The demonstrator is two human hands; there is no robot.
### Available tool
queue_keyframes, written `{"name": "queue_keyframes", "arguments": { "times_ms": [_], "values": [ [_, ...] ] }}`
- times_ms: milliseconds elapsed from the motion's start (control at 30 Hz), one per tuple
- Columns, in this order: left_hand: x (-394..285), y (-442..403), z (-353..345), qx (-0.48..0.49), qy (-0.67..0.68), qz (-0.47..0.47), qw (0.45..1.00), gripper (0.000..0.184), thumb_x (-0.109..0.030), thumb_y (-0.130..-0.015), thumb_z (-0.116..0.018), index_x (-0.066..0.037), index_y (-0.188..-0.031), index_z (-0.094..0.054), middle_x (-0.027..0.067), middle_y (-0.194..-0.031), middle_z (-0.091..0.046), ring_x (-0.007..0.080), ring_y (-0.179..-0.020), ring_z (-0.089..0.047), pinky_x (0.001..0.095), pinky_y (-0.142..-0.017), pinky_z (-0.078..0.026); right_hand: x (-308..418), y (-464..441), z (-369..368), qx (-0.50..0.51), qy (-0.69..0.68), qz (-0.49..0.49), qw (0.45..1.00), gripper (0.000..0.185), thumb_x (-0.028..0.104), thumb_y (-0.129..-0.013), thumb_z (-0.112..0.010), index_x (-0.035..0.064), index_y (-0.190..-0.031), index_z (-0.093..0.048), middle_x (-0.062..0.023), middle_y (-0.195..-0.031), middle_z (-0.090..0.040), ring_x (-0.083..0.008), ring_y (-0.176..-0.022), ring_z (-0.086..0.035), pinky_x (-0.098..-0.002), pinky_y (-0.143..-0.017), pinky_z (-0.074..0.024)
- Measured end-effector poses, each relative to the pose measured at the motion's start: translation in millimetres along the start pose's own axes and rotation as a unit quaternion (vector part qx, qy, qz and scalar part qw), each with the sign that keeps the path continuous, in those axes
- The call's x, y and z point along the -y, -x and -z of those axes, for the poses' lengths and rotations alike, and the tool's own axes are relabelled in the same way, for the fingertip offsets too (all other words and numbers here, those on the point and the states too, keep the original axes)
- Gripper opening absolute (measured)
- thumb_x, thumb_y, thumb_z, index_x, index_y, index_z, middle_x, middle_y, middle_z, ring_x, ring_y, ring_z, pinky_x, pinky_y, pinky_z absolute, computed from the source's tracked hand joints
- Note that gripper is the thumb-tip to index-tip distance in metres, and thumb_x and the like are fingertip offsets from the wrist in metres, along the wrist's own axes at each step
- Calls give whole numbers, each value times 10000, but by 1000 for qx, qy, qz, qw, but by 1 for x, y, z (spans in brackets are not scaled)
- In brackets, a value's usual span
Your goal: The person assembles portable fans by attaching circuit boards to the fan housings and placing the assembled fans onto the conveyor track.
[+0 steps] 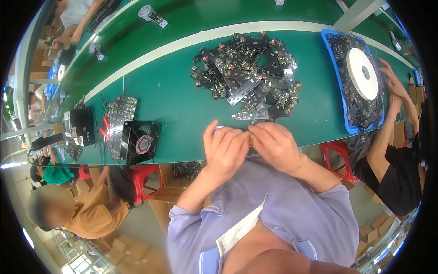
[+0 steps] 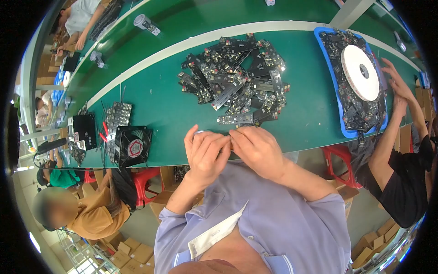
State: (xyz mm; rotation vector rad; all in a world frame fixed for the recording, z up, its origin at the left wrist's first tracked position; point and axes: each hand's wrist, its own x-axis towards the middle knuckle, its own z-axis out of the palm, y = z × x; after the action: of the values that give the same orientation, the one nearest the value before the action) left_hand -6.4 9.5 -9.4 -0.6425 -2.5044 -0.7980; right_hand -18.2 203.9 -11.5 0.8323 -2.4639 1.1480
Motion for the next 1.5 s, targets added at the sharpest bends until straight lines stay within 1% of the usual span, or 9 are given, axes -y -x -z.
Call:
{"name": "queue_keyframes", "arguments": {
  "times_ms": [300, 500, 600, 700, 800, 900, 1167, 1400, 1500],
  "values": [
    [0, 3, 0, 1, 26, 24, 999, 238, -21, -757, -881, -88, -966, -791, 5, -922, -740, 213, -949, -688, 514, -1165, -398, -7, -4, 2, 2, -54, 41, 998, 356, -40, -818, -827, -62, -1160, -732, -157, -1036, -739, -327, -867, -739, -429, -755, -604],
    [9, 10, -1, -31, 10, 34, 999, 214, -34, -785, -881, -109, -962, -789, 0, -964, -746, 220, -1017, -700, 532, -1185, -376, 16, -1, 25, 59, -10, -89, 994, 324, -22, -868, -819, -57, -1181, -742, -168, -1069, -752, -338, -974, -728, -423, -836, -588],
    [6, 12, 1, -27, -7, 48, 998, 206, -54, -792, -885, -134, -954, -788, 6, -1048, -748, 256, -1123, -683, 550, -1205, -351, 5, 14, 20, 44, -90, -100, 990, 344, 55, -904, -824, -23, -1230, -742, -155, -1123, -751, -330, -979, -708, -430, -825, -569],
    [10, 14, 8, 7, 34, 76, 997, 192, -79, -800, -882, -143, -955, -789, 36, -1178, -733, 331, -1258, -625, 586, -1209, -337, 11, 18, 20, 28, -238, -230, 943, 341, 62, -888, -849, 4, -1214, -764, -148, -1156, -767, -336, -993, -709, -421, -880, -574],
    [13, 12, 19, 58, 66, 81, 993, 175, -74, -807, -876, -119, -948, -782, 57, -1209, -724, 348, -1276, -611, 597, -1196, -351, 14, 13, 21, 26, -219, -244, 944, 334, 53, -876, -858, 15, -1198, -778, -144, -1147, -770, -331, -995, -711, -410, -900, -580],
    [16, 5, 25, 111, 58, 68, 990, 183, -55, -814, -864, -85, -965, -765, 90, -1257, -710, 364, -1304, -590, 585, -1179, -382, 13, 11, 17, 42, -156, -151, 975, 316, 43, -883, -847, -1, -1189, -779, -147, -1145, -771, -331, -998, -709, -420, -875, -586],
    [30, -4, 42, 196, 194, 98, 956, 453, -4, -852, -824, -33, -1274, -663, 153, -1389, -669, 407, -1358, -549, 493, -1146, -455, 16, 5, 14, 65, -103, -92, 988, 320, 38, -859, -849, -27, -1165, -780, -137, -1130, -763, -334, -1000, -698, -418, -858, -593],
    [33, -8, 47, 225, 181, 68, 955, 316, -24, -886, -817, -25, -1188, -725, 165, -1409, -651, 402, -1359, -548, 494, -1120, -471, 28, -2, 4, 99, 0, -46, 994, 330, 33, -840, -861, -13, -1159, -789, -143, -1193, -757, -356, -985, -695, -440, -868, -600],
    [37, -8, 45, 227, 166, 53, 958, 247, -34, -900, -817, -22, -1137, -747, 161, -1382, -655, 397, -1321, -558, 486, -1090, -486, 29, -5, 4, 77, -41, -60, 994, 356, 38, -872, -846, -15, -1214, -764, -171, -1213, -750, -370, -1039, -709, -440, -898, -604]
  ]
}}
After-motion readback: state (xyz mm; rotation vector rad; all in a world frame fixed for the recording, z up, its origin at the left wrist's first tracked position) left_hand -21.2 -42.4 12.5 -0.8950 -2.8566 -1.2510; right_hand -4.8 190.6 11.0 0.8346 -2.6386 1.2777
